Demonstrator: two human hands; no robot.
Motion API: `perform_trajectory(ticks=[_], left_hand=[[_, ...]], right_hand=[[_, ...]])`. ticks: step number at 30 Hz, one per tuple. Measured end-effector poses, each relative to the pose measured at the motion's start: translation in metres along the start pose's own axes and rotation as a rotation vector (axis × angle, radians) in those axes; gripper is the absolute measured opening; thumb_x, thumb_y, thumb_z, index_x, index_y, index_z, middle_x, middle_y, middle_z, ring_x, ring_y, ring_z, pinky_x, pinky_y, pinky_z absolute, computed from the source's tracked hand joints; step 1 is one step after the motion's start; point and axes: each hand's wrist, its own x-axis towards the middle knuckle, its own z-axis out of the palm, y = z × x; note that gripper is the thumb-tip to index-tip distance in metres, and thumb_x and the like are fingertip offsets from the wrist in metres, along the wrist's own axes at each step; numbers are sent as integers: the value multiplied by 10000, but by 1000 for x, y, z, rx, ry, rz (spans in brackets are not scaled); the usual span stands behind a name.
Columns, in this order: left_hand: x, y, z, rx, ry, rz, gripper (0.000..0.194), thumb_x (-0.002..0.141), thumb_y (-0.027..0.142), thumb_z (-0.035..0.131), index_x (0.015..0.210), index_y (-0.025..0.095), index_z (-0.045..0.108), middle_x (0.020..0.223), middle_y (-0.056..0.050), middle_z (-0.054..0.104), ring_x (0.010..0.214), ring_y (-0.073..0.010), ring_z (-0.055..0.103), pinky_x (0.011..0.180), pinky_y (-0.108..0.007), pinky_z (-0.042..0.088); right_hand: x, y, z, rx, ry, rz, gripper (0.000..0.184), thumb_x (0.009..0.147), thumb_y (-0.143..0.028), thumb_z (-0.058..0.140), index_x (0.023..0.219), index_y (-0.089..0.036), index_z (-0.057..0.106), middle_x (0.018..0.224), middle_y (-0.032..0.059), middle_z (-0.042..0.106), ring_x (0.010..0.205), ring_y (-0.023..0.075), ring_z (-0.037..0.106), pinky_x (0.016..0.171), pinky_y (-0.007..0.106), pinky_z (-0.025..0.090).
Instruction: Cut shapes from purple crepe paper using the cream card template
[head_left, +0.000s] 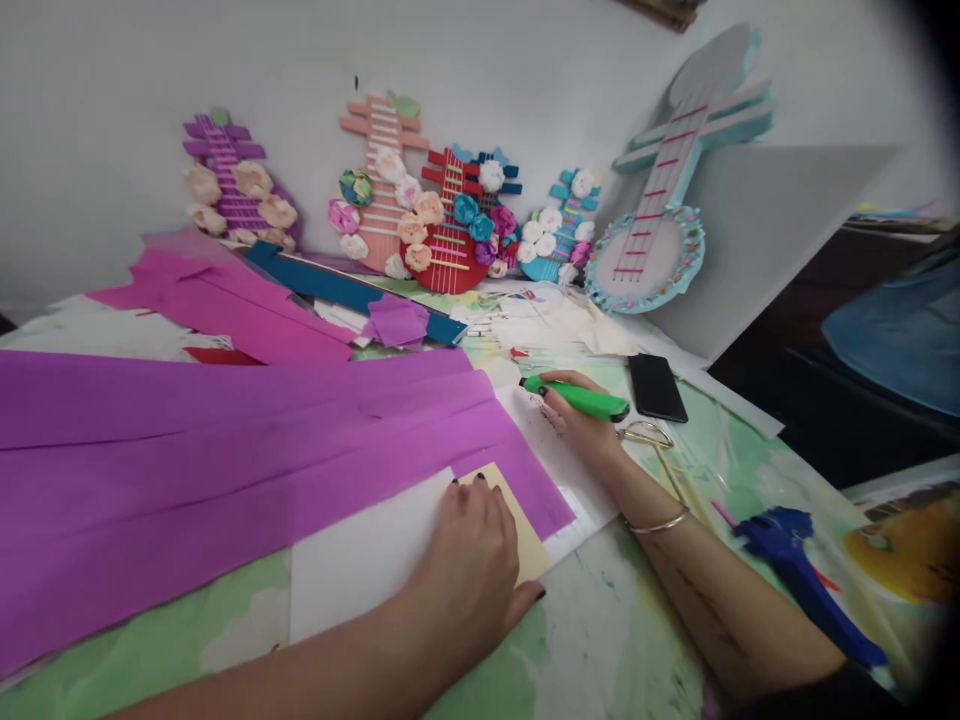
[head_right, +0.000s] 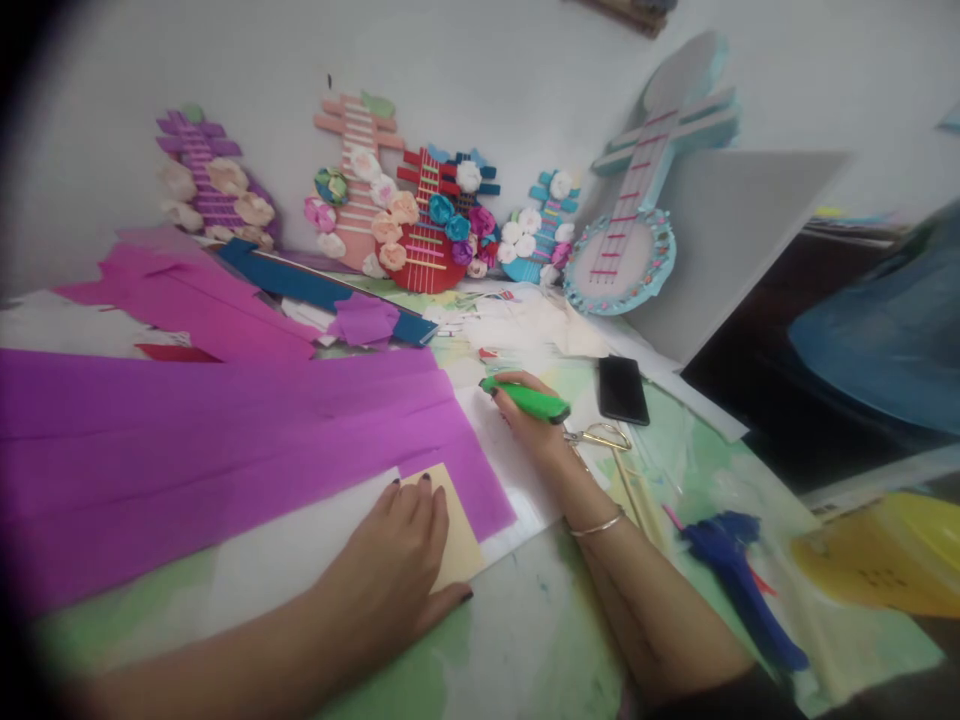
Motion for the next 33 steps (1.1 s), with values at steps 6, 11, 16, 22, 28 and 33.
perform_trajectory(ticks=[6,11,16,22,28,33], left_hand=[[-25,1,2,137,-115,18,690,922,543,423,1492,178,288,1242,-315,574,1108,-421,577,812,-500,481],[-59,-9,0,211,-190,-44,666,890,456,497,1424,67,417,1245,-377,535,1033,-424,616,768,-484,523],[-86,-26,-7,189,-133,-146,540,881,436,525,1289,89,594,1109,-281,660,907,-354,678,720,-454,568],[-55,-14,-11,139,152,18,572,833,538,600,1157,73,674,1137,-203,676,1027,-358,645,888,-495,530],[-10,2,1,48,432,283,288,875,276,576,960,35,708,939,-184,717,869,-305,682,764,-434,575],[0,-2,12,-58,620,334,245,921,197,494,879,62,693,797,-139,707,796,-249,687,706,-385,592]], right_hand=[[2,6,-6,-121,-209,-2,302,756,-438,650,938,-214,564,790,18,648,713,175,666,600,268,506],[0,-4,-17,-237,-398,38,292,694,-233,627,958,-247,502,795,-18,626,654,158,645,522,235,461],[-14,-34,-30,-410,-693,23,309,550,13,546,767,-207,541,710,-27,616,671,148,576,566,228,397],[-43,-50,-35,-705,-741,-120,285,715,-6,471,913,-211,495,830,13,639,739,155,556,664,264,382],[-75,-40,-35,-358,-660,11,150,804,-140,533,913,-236,493,803,-23,615,689,143,567,621,253,424],[-84,-16,-31,-203,-487,8,214,749,-164,638,898,-241,505,796,-37,564,661,125,522,621,251,439]])
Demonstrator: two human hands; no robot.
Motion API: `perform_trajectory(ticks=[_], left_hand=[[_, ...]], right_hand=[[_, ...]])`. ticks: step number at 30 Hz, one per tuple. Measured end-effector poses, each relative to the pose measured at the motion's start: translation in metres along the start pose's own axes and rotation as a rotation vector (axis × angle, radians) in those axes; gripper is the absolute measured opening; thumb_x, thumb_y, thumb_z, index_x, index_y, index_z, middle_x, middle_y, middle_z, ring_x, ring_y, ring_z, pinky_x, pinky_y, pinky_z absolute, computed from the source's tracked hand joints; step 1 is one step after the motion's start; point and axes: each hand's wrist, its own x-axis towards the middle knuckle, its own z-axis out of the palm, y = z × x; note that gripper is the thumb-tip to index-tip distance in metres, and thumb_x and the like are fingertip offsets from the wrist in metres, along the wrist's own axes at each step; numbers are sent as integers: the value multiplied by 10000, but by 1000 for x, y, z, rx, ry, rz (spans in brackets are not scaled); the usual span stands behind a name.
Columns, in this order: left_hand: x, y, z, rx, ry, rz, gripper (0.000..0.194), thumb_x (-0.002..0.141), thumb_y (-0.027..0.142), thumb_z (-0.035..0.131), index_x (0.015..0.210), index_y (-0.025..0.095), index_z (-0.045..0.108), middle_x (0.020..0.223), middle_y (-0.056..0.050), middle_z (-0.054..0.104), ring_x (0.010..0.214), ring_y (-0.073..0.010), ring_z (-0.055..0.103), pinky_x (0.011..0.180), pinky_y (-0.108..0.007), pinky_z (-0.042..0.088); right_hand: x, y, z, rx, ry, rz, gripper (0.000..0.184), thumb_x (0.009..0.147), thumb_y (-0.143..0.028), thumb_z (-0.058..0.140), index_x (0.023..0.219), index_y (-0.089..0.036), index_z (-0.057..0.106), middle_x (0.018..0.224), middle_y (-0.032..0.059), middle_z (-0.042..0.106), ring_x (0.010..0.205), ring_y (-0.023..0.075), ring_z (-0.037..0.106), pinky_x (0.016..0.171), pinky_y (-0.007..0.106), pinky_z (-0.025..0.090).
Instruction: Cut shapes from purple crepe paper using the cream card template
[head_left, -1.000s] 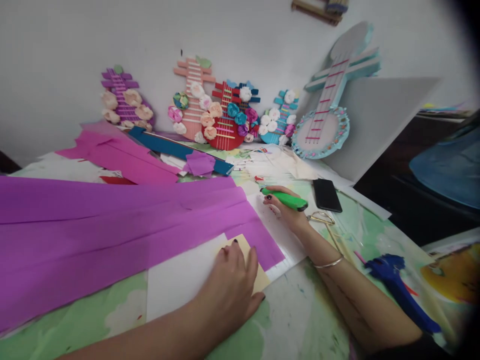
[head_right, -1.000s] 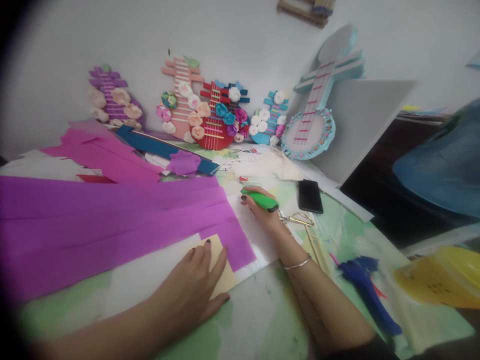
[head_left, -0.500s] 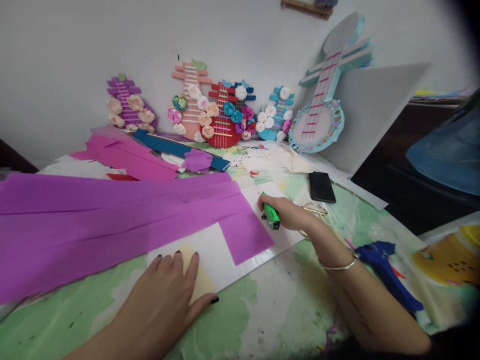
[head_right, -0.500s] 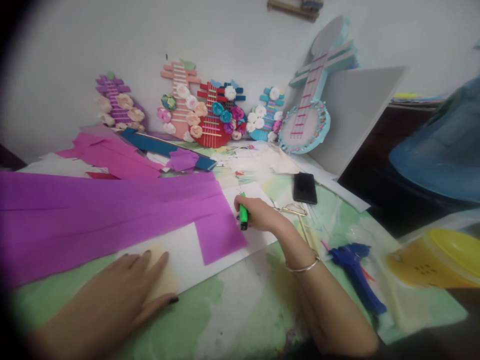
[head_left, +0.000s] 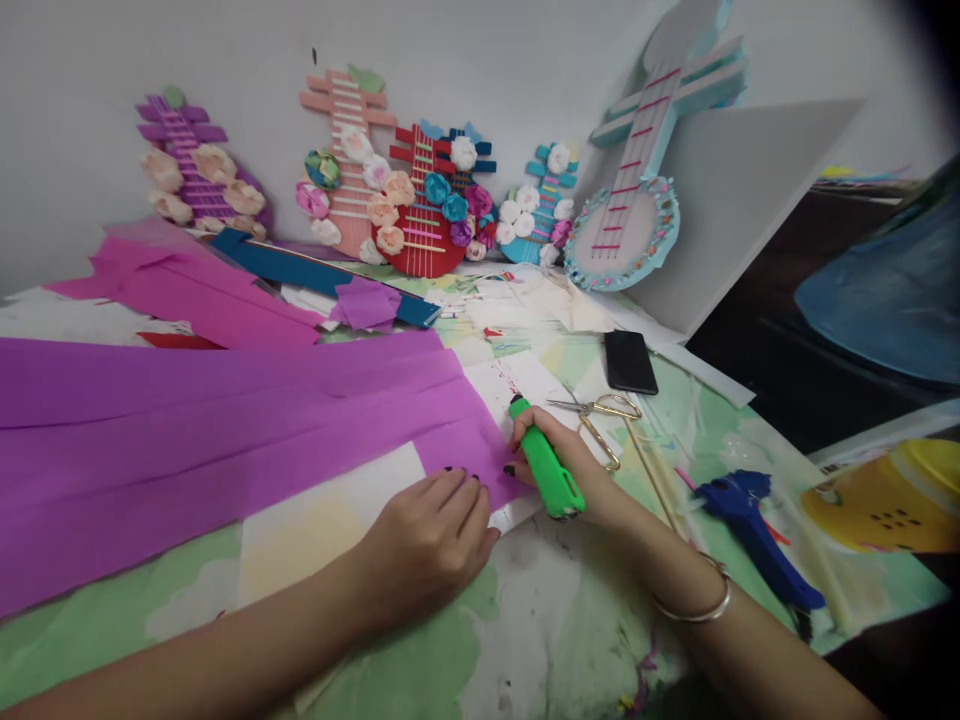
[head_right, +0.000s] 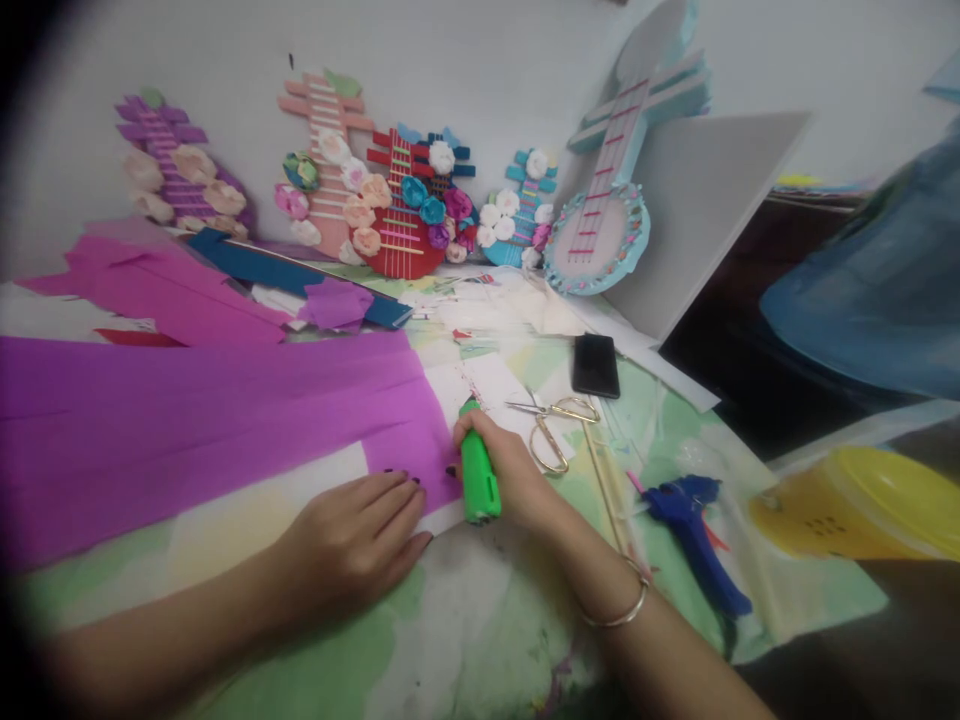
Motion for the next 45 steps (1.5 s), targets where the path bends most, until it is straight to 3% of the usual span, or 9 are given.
perform_trajectory(ticks=[4,11,15,19,22,31,36,40,45], left_hand=[[-4,0,5,-41,-26,-87,291,904,206,496,978,-1,686,893,-185,714,878,-292,687,760,-421,598],[-6,-2,10,-71,-123,-212,467,875,269,497,1207,-44,591,1188,-252,636,1131,-385,594,921,-524,536],[-5,-7,10,-45,-72,-180,414,899,249,505,1190,-30,599,1172,-243,648,1115,-377,609,928,-534,533],[-6,-10,12,43,13,-115,310,889,97,489,1144,-25,615,1106,-227,681,1068,-357,641,900,-515,553],[-7,-10,13,88,-3,-117,327,880,11,421,1141,-25,615,1096,-219,687,1054,-337,653,884,-487,565],[-6,-5,17,160,-64,-185,378,864,1,369,1148,-45,615,1114,-241,674,1043,-351,654,850,-477,571],[-8,-4,19,193,-72,-171,387,806,-42,368,1067,-40,653,1033,-236,703,953,-310,696,799,-416,590],[-9,-3,22,198,-61,-178,401,785,-41,363,1056,-32,658,1018,-228,709,937,-293,703,782,-394,591],[-10,-5,24,174,6,-191,377,796,-35,364,1037,-41,653,993,-238,711,924,-306,705,766,-403,590]], right_hand=[[3,7,0,104,31,-17,280,725,-196,707,896,-233,488,858,-13,587,712,136,543,656,265,446],[2,2,1,201,39,18,294,732,-100,684,902,-230,484,869,-10,579,728,121,531,671,256,426],[3,-4,3,349,53,71,331,738,-162,723,916,-240,456,874,-21,563,642,90,499,594,233,388],[3,-10,6,474,105,105,354,752,-237,734,932,-258,430,893,-19,557,657,98,531,582,236,396],[3,-13,8,474,129,103,397,723,-277,763,921,-266,420,879,-20,555,655,108,543,575,247,410],[5,-8,14,373,152,-55,370,700,-221,771,890,-253,455,859,-2,593,650,112,537,555,241,401],[7,-6,11,157,210,-38,279,765,-217,691,912,-250,456,863,-7,587,622,110,515,585,255,402],[26,-3,9,-89,211,29,220,789,-222,641,926,-240,470,834,-13,592,652,132,535,624,270,413],[68,2,16,-164,186,3,228,754,-224,625,927,-232,477,833,-10,610,711,158,564,677,294,436]])
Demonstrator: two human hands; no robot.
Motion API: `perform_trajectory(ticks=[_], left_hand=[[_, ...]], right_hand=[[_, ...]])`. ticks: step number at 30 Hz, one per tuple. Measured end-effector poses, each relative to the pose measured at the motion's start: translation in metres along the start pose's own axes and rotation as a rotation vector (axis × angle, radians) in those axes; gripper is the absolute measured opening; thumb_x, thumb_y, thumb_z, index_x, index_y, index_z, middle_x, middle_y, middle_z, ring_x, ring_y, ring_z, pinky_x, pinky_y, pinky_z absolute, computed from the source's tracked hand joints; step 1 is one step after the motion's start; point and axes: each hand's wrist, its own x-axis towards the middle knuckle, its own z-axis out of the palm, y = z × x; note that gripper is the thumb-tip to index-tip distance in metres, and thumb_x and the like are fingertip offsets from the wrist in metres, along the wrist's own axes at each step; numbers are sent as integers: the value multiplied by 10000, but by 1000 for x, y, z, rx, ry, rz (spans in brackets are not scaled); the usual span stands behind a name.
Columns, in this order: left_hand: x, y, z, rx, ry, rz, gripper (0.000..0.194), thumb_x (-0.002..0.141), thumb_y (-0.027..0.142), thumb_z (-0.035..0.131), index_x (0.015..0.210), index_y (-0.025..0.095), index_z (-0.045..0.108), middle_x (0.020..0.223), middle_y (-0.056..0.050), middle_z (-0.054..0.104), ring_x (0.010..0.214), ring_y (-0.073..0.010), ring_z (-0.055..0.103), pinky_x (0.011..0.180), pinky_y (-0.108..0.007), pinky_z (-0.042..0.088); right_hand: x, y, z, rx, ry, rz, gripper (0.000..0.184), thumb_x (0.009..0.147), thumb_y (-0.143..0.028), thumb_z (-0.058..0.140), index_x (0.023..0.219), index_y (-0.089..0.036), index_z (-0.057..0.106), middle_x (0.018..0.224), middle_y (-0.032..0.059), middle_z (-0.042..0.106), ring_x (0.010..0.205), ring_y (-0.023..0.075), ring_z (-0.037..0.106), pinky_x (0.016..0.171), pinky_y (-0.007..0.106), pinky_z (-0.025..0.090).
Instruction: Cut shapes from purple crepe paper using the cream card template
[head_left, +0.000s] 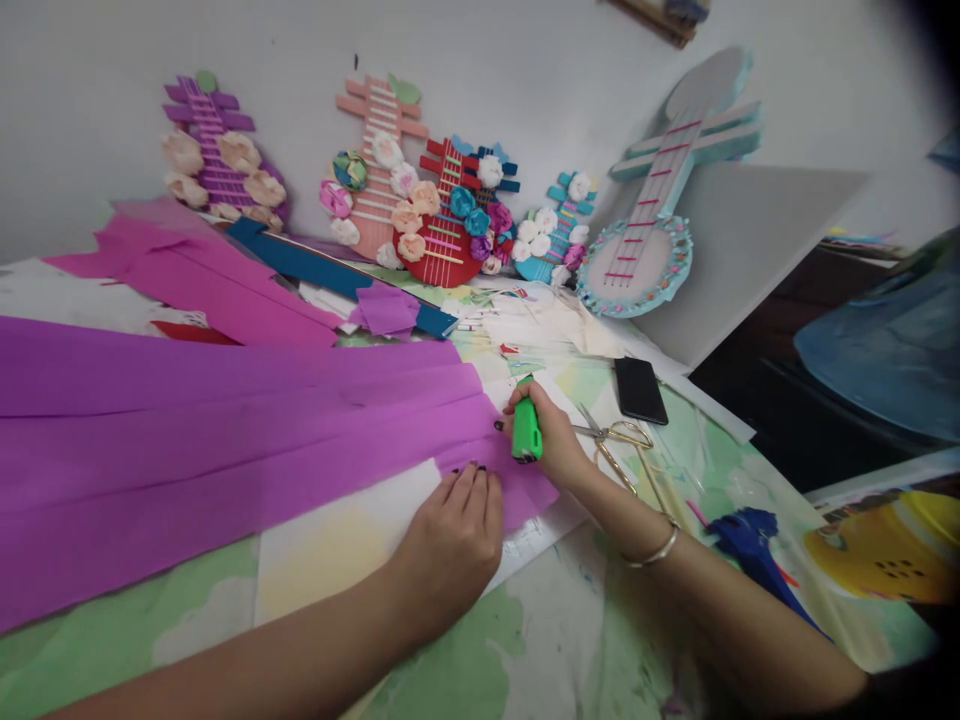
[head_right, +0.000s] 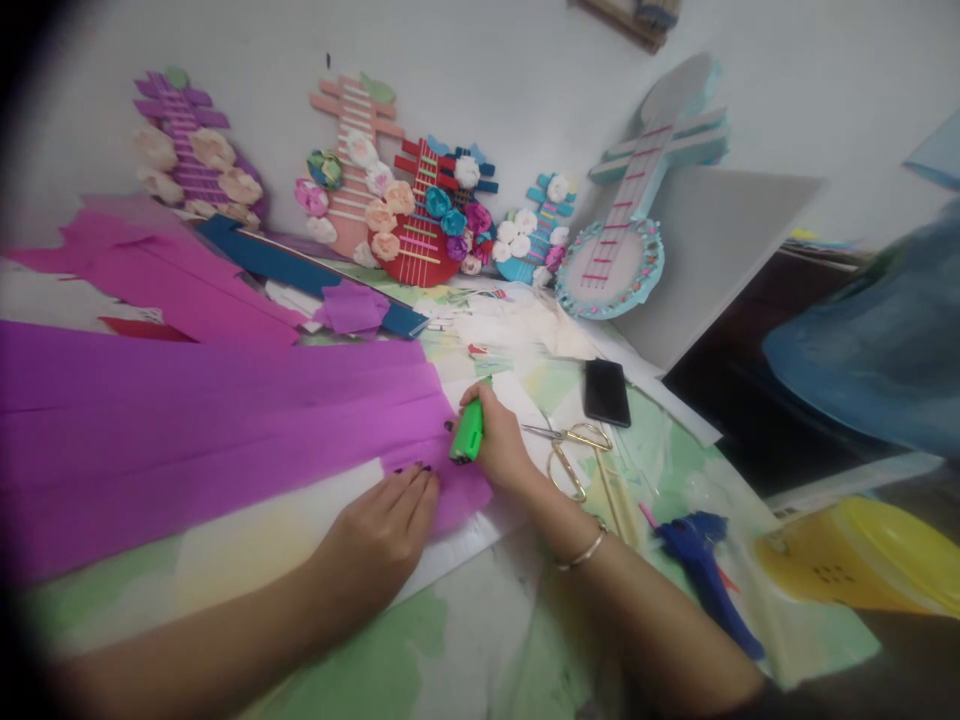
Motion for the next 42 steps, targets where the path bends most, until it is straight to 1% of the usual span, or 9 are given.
perform_trajectory(ticks=[5,10,16,21,28,33,37,39,42], left_hand=[[2,-4,-3,-33,57,4,361,846,-6,356,1071,-50,635,1030,-257,696,977,-317,689,816,-431,577],[4,-4,-3,-43,98,-2,370,864,24,349,1092,-41,633,1064,-241,692,1022,-310,673,859,-430,568],[5,-6,-5,-57,138,-20,373,866,20,345,1099,-51,628,1044,-239,699,1008,-308,680,836,-420,582],[4,-6,-6,-54,115,-12,365,885,42,348,1113,-41,621,1057,-235,696,1026,-305,673,840,-418,579],[4,-4,-1,-56,118,-39,365,880,33,350,1112,-46,621,1058,-243,694,1016,-310,675,835,-431,576],[3,-3,1,-64,136,-49,364,876,31,350,1102,-49,625,1056,-243,694,1019,-316,673,839,-439,571],[2,-3,2,-53,110,-51,362,868,30,353,1090,-47,629,1054,-250,692,1012,-316,676,834,-438,570],[2,-3,2,-52,101,-49,355,863,30,360,1073,-47,635,1042,-250,695,998,-315,682,826,-433,573],[2,-3,1,-65,130,-36,339,858,28,376,1052,-43,645,1009,-237,708,970,-308,692,812,-418,579]], right_hand=[[25,7,14,203,-22,-97,277,727,-232,653,919,-229,454,883,-1,601,702,135,543,663,272,434],[27,8,19,310,1,-126,306,743,-236,665,942,-234,432,910,-1,593,613,94,474,624,252,411],[28,3,20,419,-10,-124,342,754,-280,698,936,-244,411,912,-1,594,613,89,482,634,257,420],[28,-8,17,419,-21,-121,385,750,-326,719,941,-256,392,934,-3,588,629,94,498,648,268,431],[31,-26,15,420,-37,-133,383,745,-330,709,938,-259,386,935,-4,579,654,101,517,658,273,431],[31,-29,13,440,-48,-128,380,743,-302,717,934,-257,392,938,-4,585,659,98,522,634,263,422],[30,-33,13,434,-41,-129,368,747,-273,715,921,-259,390,934,-8,583,650,100,514,610,258,404],[30,-33,12,420,-40,-140,356,753,-270,706,926,-257,395,933,-5,585,664,106,521,624,262,408],[30,-27,11,346,-37,-152,310,778,-262,676,942,-249,413,944,12,595,721,123,543,668,270,420]])
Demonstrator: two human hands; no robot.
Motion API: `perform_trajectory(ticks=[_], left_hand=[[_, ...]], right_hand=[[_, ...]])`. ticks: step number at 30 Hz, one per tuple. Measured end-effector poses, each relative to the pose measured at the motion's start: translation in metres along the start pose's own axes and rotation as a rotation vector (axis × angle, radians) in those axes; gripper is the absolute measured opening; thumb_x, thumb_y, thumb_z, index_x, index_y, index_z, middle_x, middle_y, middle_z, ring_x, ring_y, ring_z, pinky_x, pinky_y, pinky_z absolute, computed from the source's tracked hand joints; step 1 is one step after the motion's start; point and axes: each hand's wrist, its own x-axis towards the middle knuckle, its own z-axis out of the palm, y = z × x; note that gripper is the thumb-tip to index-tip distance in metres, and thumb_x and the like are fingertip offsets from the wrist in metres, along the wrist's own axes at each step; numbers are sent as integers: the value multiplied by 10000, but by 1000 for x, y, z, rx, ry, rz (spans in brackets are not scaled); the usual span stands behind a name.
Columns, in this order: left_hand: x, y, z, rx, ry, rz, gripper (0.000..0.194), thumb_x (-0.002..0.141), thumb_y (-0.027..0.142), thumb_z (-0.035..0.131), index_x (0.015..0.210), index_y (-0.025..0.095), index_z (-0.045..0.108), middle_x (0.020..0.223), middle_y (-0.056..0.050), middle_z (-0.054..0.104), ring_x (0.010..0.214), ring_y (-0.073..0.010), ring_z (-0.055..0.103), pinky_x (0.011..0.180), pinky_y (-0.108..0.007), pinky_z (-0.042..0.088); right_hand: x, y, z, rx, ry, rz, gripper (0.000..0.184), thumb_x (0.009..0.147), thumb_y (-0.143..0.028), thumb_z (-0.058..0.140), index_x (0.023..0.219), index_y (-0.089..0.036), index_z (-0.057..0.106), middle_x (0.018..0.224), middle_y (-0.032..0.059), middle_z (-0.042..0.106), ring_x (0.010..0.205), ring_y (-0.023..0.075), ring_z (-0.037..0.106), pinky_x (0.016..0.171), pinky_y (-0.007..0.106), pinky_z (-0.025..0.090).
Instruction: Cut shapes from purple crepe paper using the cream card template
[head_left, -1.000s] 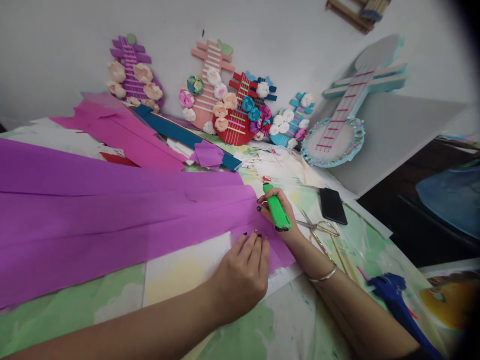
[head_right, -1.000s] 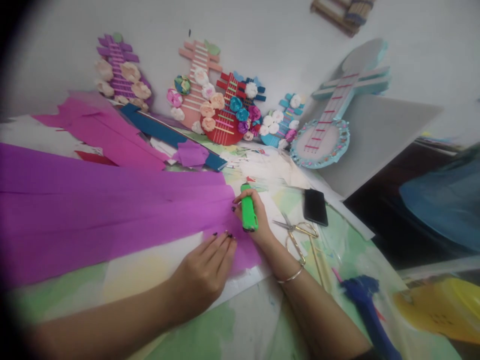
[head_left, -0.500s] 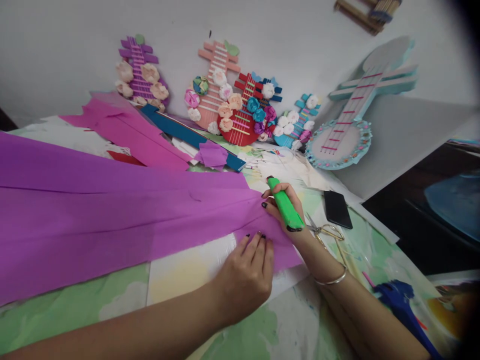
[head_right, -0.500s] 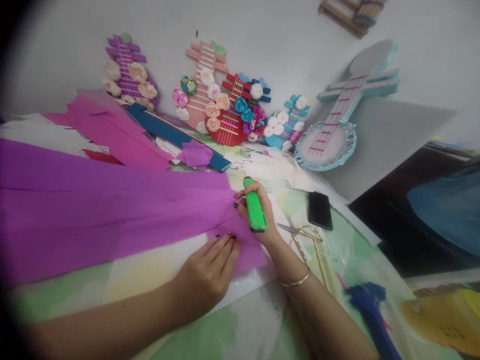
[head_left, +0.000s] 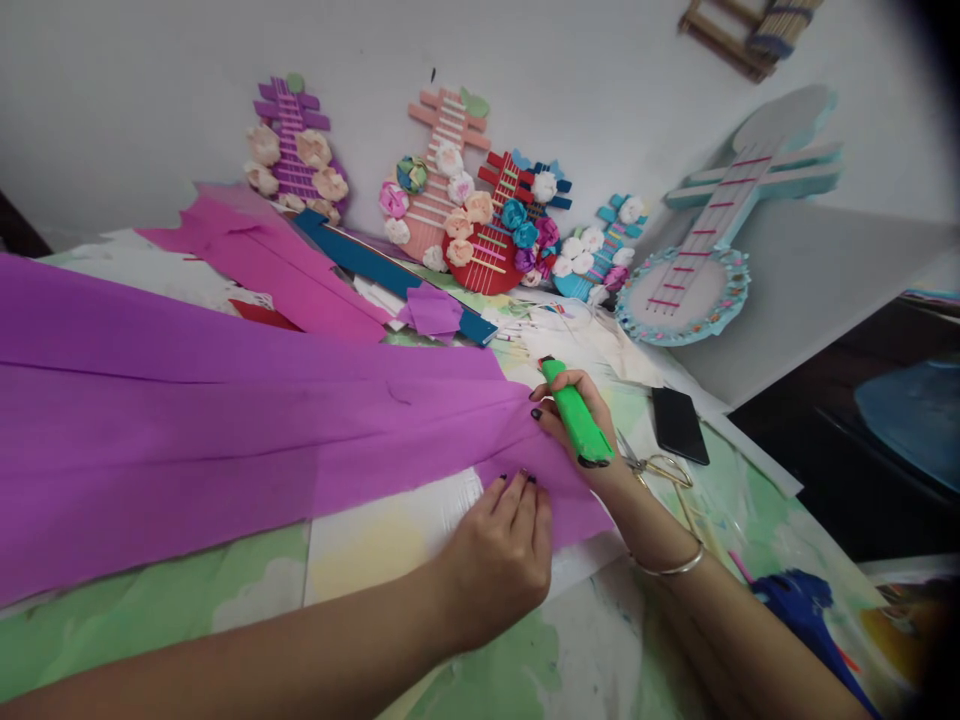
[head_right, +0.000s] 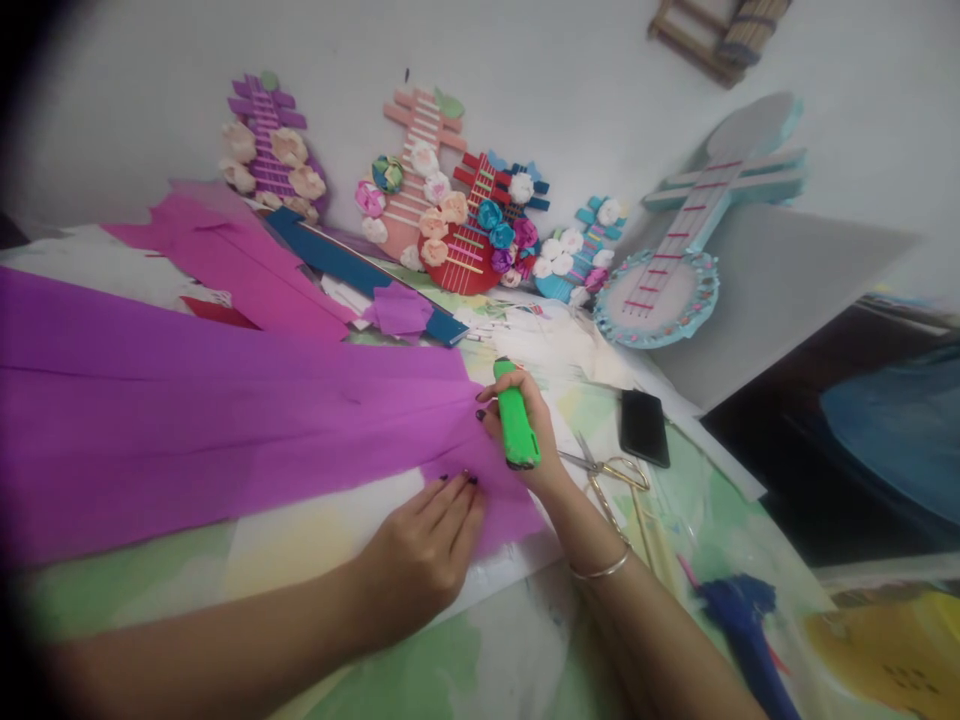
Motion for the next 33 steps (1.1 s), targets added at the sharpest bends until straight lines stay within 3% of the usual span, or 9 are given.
perform_trajectory(ticks=[4,14,18,23,28,33], left_hand=[[0,0,0,-30,33,21,319,844,35,409,1028,-41,659,971,-228,717,927,-306,703,782,-400,588],[-6,1,3,-13,-170,-51,379,774,91,455,1056,-46,668,1030,-260,696,948,-342,689,815,-449,565],[1,-14,-7,80,-249,-121,421,830,63,422,1201,23,617,1183,-196,659,1128,-350,606,966,-519,480],[14,-45,-11,213,-503,-402,500,840,9,379,1317,37,525,1311,-209,571,1238,-390,505,991,-589,418],[22,-64,-14,48,-714,-472,392,816,38,481,1186,64,606,1193,-192,625,1109,-352,556,915,-502,460],[24,-75,-14,-80,-707,-492,268,941,253,485,1056,87,661,1074,-169,644,1003,-326,560,832,-453,453]], right_hand=[[-2,14,-7,-171,-32,25,263,799,-270,654,947,-238,438,937,23,601,751,143,554,688,287,429],[11,32,-3,-146,-26,-1,378,708,-277,759,943,-258,464,1010,24,633,972,209,604,858,374,454],[14,44,1,-21,30,16,413,686,-266,774,951,-261,457,1005,23,641,1001,210,607,876,380,454],[10,53,1,69,59,37,427,690,-268,777,965,-265,450,1017,17,643,993,190,606,858,349,459],[9,53,0,133,52,14,417,700,-271,772,970,-269,454,1016,8,637,975,177,612,815,318,475],[9,54,0,180,49,26,410,704,-283,761,969,-270,448,1019,10,638,957,175,623,825,332,492]])
